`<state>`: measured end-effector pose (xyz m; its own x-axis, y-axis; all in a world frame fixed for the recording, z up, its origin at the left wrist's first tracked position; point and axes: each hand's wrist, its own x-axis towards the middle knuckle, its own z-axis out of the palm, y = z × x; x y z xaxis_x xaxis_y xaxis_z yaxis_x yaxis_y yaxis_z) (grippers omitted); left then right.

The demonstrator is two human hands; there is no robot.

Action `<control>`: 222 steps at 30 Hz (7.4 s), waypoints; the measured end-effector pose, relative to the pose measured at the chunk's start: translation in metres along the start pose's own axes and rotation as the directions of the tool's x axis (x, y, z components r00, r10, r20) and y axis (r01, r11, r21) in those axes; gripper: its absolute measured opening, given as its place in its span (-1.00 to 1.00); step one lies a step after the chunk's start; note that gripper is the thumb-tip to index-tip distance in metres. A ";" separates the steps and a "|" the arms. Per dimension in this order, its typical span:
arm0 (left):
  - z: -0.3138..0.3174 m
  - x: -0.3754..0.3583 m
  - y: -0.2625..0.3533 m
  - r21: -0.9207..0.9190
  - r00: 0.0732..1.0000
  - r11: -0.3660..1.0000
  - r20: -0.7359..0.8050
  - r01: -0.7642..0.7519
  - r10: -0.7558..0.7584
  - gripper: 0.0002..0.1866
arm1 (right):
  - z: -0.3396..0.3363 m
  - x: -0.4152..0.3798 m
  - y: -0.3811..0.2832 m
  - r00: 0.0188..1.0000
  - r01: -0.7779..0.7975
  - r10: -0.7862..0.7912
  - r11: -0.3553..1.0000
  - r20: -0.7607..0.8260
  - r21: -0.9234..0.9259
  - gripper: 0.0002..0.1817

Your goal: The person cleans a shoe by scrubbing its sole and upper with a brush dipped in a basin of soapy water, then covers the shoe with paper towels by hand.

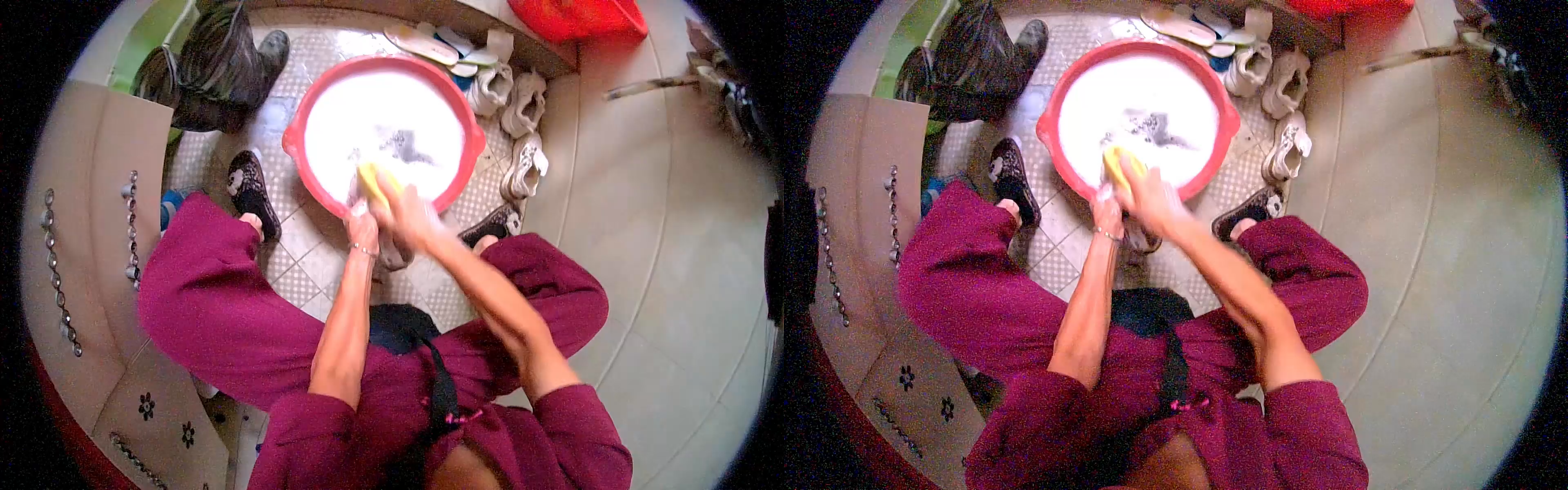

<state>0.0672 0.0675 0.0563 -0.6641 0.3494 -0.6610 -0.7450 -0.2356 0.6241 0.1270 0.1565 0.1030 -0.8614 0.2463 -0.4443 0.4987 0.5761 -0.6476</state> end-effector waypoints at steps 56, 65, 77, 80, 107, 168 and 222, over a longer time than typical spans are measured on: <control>-0.031 -0.026 -0.006 0.074 0.912 0.987 0.377 0.144 -0.162 -0.51 | -0.074 -0.074 -0.003 0.918 -0.077 0.334 0.677 -0.212 0.732 -0.49; -0.030 -0.030 0.005 0.030 0.919 0.986 0.360 0.162 -0.162 -0.62 | -0.025 0.044 0.081 0.938 -0.188 0.187 0.982 -0.291 0.023 -0.38; -0.014 -0.024 0.014 0.080 0.895 0.967 0.365 0.243 -0.255 -0.64 | -0.087 0.009 0.037 0.984 -0.179 0.179 0.951 0.021 0.254 -0.39; -0.009 -0.028 0.008 -0.032 0.911 0.968 0.347 0.250 -0.224 -0.63 | -0.077 -0.052 -0.008 0.992 -0.060 0.069 0.994 0.110 -0.087 -0.36; -0.014 -0.032 -0.013 -0.068 0.967 0.984 0.207 0.167 -0.150 -0.68 | 0.003 -0.094 -0.031 0.943 0.032 -0.060 0.995 -0.327 -0.091 -0.37; -0.018 -0.046 -0.019 0.047 0.926 0.983 0.329 0.177 -0.182 -0.71 | -0.016 -0.123 -0.014 0.980 0.026 0.040 0.946 -0.195 0.325 -0.38; -0.011 -0.036 0.072 0.044 0.659 0.732 0.403 0.679 -0.635 -0.60 | 0.001 -0.100 0.032 0.542 -0.322 0.727 0.644 -0.423 0.694 -0.60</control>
<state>0.0369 0.0282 0.1209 0.0609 0.7450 -0.6643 -0.9941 0.1050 0.0265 0.2289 0.1491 0.1260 -0.1449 0.8815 -0.4494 0.6650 -0.2495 -0.7039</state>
